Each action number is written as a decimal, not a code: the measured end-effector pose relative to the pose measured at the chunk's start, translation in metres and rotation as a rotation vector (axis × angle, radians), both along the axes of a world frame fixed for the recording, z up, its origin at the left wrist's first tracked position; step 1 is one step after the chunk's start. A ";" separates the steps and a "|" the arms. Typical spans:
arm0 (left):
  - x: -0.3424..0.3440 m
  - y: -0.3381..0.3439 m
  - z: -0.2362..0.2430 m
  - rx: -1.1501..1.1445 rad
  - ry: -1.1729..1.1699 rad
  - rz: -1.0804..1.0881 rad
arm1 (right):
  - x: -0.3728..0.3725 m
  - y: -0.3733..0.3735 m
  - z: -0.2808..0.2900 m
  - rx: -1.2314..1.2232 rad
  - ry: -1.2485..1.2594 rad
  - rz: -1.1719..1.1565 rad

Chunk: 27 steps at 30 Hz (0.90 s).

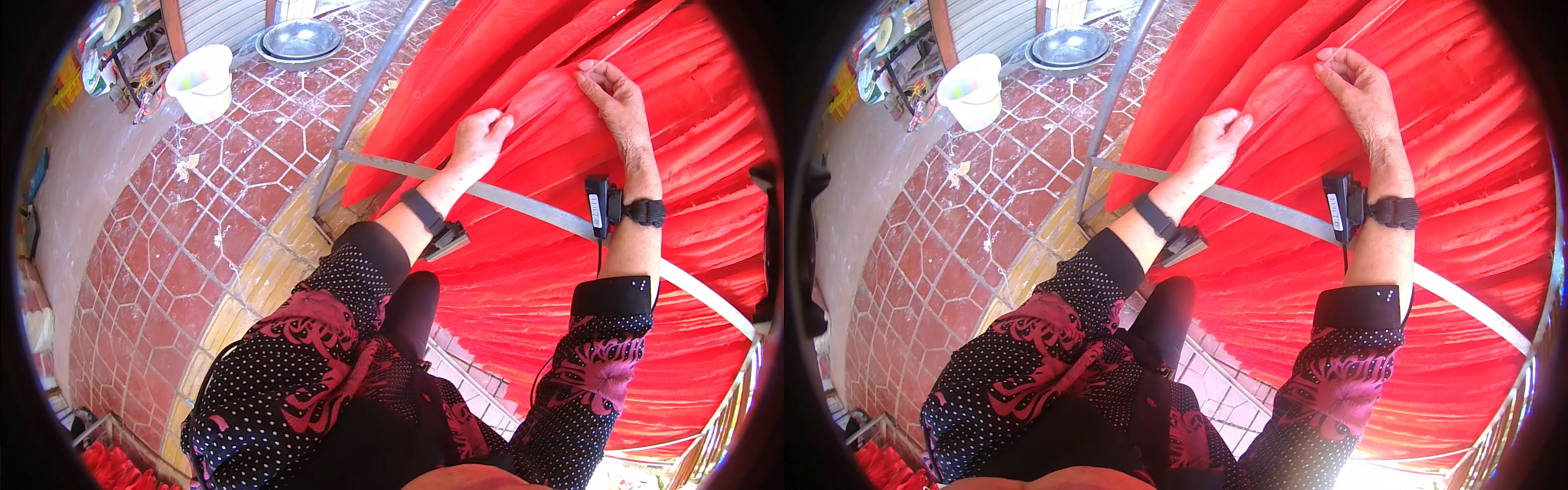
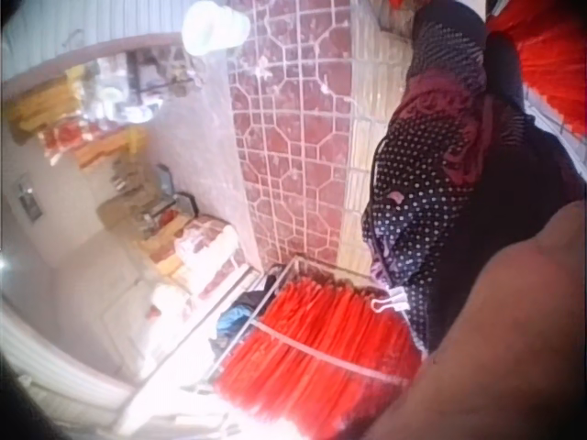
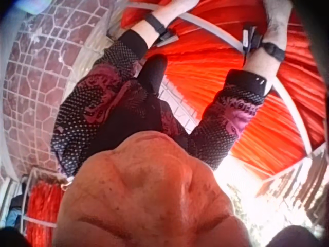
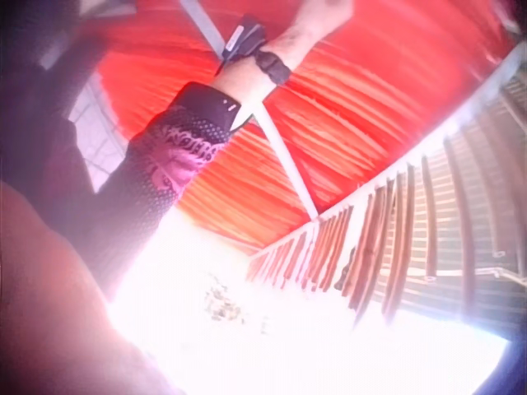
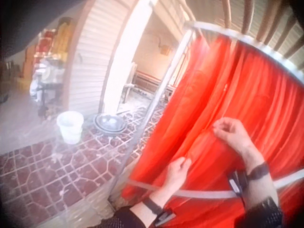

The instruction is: The person hand-sews a red curtain to a metal frame using a needle and thread. They repeatedly insert the needle through the curtain fabric and pull the thread to secure the curtain along the frame.

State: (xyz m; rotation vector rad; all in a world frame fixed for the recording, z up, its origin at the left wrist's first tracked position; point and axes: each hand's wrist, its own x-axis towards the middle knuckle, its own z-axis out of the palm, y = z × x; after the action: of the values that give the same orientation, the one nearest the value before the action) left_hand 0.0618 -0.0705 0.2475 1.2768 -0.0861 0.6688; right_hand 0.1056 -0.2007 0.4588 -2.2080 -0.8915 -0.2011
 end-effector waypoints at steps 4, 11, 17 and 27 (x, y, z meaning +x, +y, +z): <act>0.007 -0.005 0.008 0.121 -0.022 0.059 | 0.011 -0.002 -0.017 0.030 -0.077 -0.075; -0.004 0.010 -0.005 0.225 0.014 0.090 | -0.019 0.024 -0.052 0.111 -0.098 -0.221; -0.013 0.025 -0.022 0.184 0.005 0.046 | -0.050 0.033 -0.069 0.205 0.085 -0.282; 0.001 0.018 -0.035 0.097 0.046 -0.091 | -0.056 0.033 -0.085 0.175 0.216 -0.319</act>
State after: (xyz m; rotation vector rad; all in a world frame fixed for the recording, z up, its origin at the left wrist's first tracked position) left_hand 0.0633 -0.0525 0.2121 1.3728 -0.1397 0.5629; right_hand 0.0494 -0.1682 0.3734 -2.1466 -0.3867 -0.1787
